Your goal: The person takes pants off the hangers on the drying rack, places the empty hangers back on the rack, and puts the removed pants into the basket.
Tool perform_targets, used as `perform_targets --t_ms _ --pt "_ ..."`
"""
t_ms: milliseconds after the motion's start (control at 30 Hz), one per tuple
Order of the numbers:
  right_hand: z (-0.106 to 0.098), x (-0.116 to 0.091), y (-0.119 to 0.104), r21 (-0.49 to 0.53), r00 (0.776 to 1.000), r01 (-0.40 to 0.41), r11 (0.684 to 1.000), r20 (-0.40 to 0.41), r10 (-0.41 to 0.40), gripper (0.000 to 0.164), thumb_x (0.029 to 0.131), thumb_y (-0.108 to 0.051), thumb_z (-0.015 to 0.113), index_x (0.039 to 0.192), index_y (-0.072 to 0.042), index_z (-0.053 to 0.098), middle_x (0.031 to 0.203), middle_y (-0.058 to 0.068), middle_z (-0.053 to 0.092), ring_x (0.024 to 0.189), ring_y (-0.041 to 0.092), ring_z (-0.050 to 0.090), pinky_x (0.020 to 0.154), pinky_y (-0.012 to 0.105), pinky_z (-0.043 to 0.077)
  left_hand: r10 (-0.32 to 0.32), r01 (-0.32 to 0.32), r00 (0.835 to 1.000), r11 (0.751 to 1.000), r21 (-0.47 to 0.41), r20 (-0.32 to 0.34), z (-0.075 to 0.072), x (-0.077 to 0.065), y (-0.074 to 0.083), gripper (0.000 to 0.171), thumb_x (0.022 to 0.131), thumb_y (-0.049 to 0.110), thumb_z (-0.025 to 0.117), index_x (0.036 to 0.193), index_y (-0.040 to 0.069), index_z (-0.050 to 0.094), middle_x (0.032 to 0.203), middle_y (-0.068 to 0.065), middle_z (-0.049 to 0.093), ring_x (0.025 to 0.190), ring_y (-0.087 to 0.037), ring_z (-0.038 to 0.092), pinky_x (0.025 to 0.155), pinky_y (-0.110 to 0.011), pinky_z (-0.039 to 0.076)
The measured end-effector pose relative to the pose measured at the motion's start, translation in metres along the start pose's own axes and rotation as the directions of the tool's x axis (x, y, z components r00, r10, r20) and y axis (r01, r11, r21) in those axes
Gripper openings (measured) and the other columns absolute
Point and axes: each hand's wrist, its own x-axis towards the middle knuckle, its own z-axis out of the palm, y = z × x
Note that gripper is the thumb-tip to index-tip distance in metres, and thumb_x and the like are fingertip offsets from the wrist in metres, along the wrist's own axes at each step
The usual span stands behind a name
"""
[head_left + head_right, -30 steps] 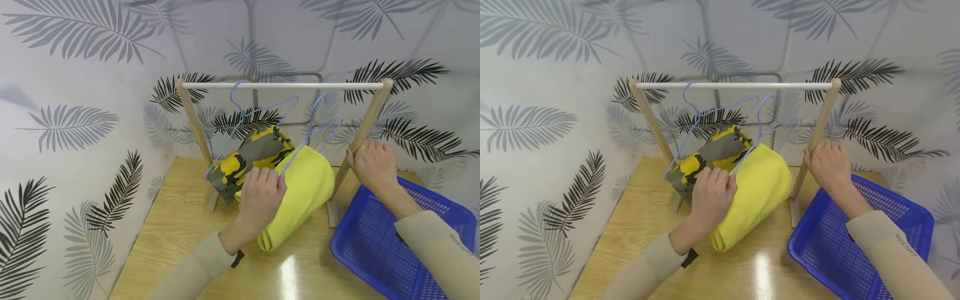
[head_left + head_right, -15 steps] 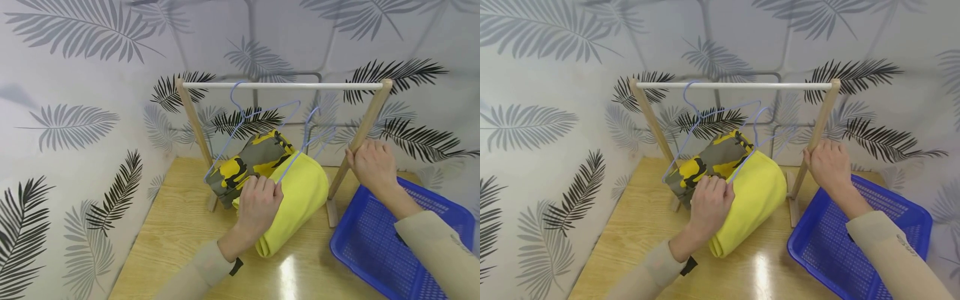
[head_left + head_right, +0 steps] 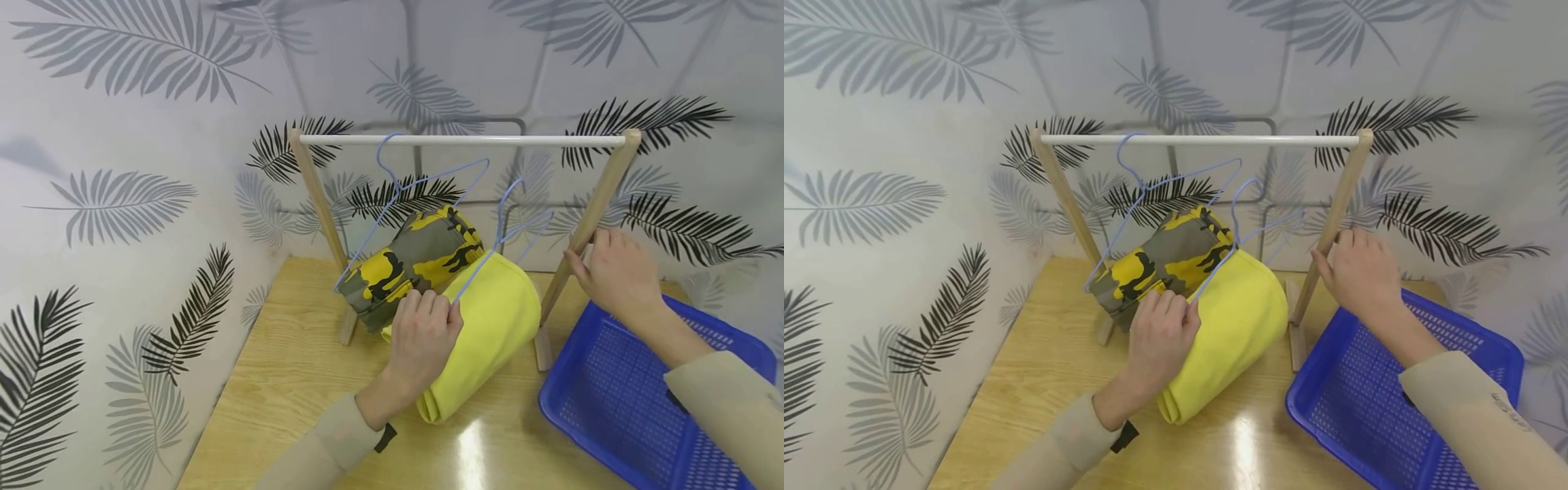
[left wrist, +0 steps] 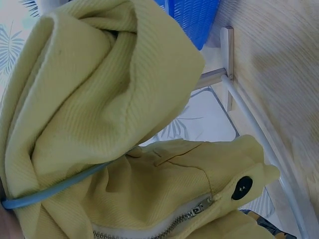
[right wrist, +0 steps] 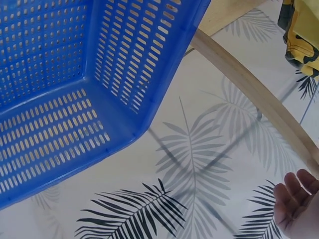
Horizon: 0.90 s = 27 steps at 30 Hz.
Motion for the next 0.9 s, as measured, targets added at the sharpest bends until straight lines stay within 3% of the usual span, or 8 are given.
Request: perform_targets --t_ms 233,433,567,800,900 --pt "-0.02 -0.012 -0.003 0.036 1.0 -0.022 0.999 0.007 0.022 0.061 0.095 -0.032 0.077 0.118 0.021 0.058 0.102 0.038 0.062 0.087 0.052 0.063 0.069 0.058 0.053 0.001 -0.001 1.0 1.0 0.007 0.004 0.001 -0.002 0.0 0.039 0.094 0.02 0.077 0.066 0.012 0.051 0.062 0.001 0.047 0.062 -0.017 0.043 0.06 -0.025 0.037" --pt "-0.035 -0.034 -0.018 0.201 0.976 -0.165 0.965 0.173 0.131 0.066 0.105 -0.043 0.061 0.131 0.018 0.052 0.117 0.039 0.058 0.095 0.054 0.061 0.069 0.06 0.051 -0.005 0.005 1.0 1.0 0.019 -0.005 0.001 -0.001 -0.001 0.039 0.093 0.019 0.077 0.065 0.012 0.051 0.061 0.001 0.046 0.061 -0.017 0.043 0.059 -0.025 0.036" --pt "-0.04 -0.048 -0.027 0.319 0.939 -0.272 0.908 0.296 0.177 0.07 0.11 -0.048 0.048 0.14 0.016 0.045 0.128 0.037 0.054 0.104 0.053 0.059 0.074 0.06 0.05 -0.006 0.006 1.0 1.0 0.016 -0.011 0.001 -0.001 -0.002 0.039 0.093 0.019 0.077 0.065 0.012 0.051 0.06 0.001 0.046 0.061 -0.018 0.043 0.059 -0.025 0.036" --pt "-0.044 -0.069 -0.037 0.497 0.862 -0.434 0.751 0.471 0.186 0.072 0.113 -0.046 0.038 0.152 0.014 0.033 0.143 0.039 0.049 0.123 0.057 0.055 0.089 0.065 0.052 -0.001 0.001 1.0 1.0 0.018 -0.001 0.0 -0.003 0.0 0.039 0.094 0.02 0.077 0.065 0.013 0.051 0.06 0.001 0.046 0.061 -0.017 0.041 0.059 -0.025 0.036" --pt "-0.043 -0.078 -0.042 0.546 0.832 -0.503 0.67 0.515 0.205 0.072 0.114 -0.048 0.034 0.154 0.012 0.03 0.145 0.037 0.047 0.126 0.054 0.057 0.09 0.046 0.057 -0.002 0.002 1.0 1.0 0.01 -0.004 0.0 -0.003 0.0 0.039 0.093 0.02 0.078 0.065 0.012 0.051 0.06 0.001 0.046 0.061 -0.017 0.041 0.059 -0.025 0.036"
